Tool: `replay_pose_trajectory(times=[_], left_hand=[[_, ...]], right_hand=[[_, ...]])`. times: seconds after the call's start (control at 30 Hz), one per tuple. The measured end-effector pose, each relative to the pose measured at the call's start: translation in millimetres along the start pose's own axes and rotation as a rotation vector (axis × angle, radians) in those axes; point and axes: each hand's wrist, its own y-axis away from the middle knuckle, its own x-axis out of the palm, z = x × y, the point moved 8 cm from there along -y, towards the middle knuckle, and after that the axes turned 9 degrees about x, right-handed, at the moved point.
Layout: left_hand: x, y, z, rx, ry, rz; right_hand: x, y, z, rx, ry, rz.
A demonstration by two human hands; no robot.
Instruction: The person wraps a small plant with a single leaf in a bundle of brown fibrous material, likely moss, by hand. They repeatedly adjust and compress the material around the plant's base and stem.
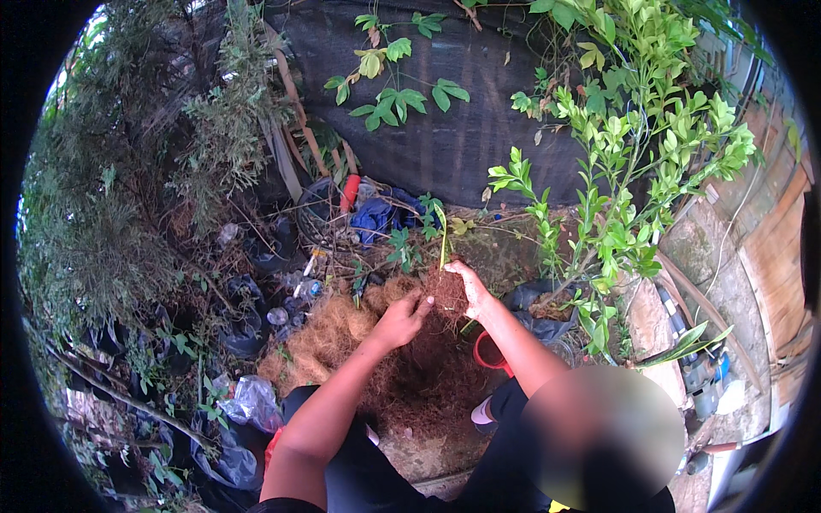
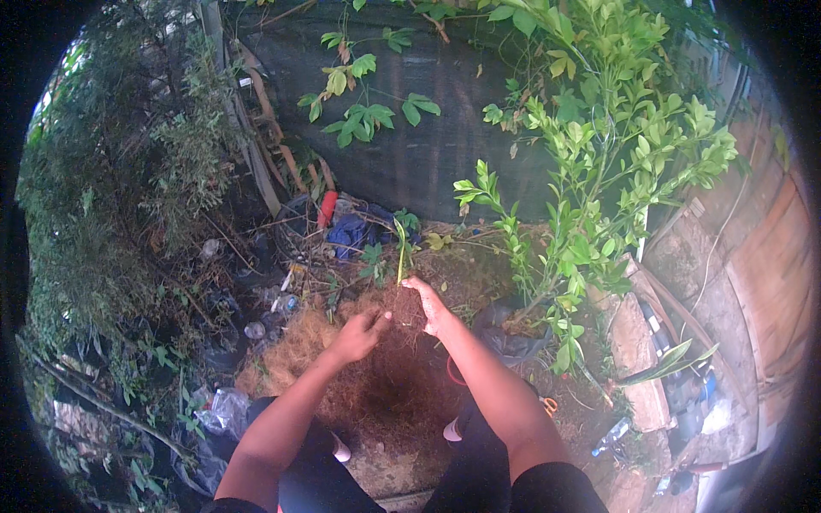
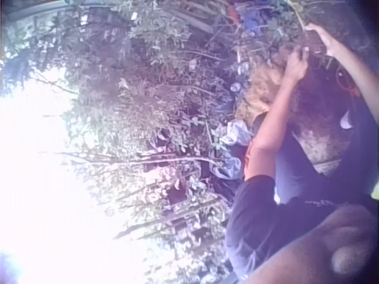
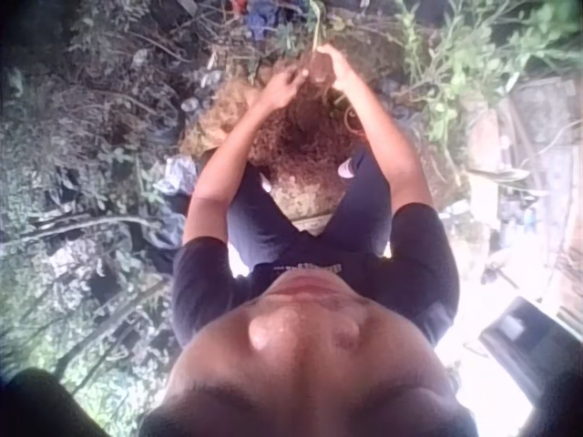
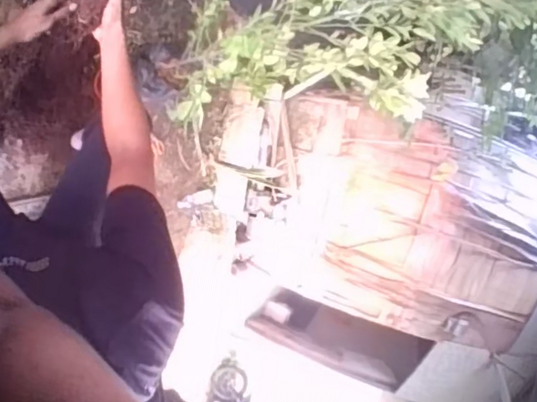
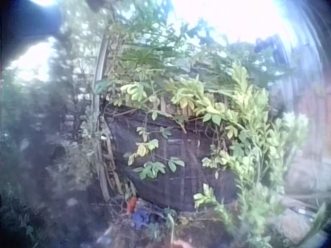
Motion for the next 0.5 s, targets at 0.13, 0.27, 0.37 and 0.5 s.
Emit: replay_pose_trajectory(times=[0.13, 0.27, 0.37, 0.5], left_hand=[[-10.9, -10.6, 7.6, 0.166, -0.031, -0.229], [-22.3, -21.0, 33.1, 0.103, 0.275, -0.376], [-28.3, -22.0, 42.7, 0.094, 0.463, -0.445], [-50.6, -21.1, 42.1, 0.188, 0.506, -0.704]], right_hand=[[3.1, 2.7, 1.2, -0.015, 0.027, 0.025], [3.1, 7.4, 1.7, -0.001, 0.022, -0.007], [3.9, 6.9, 1.7, -0.003, 0.018, -0.004], [-3.4, 1.7, 0.2, 0.011, 0.045, -0.051]])
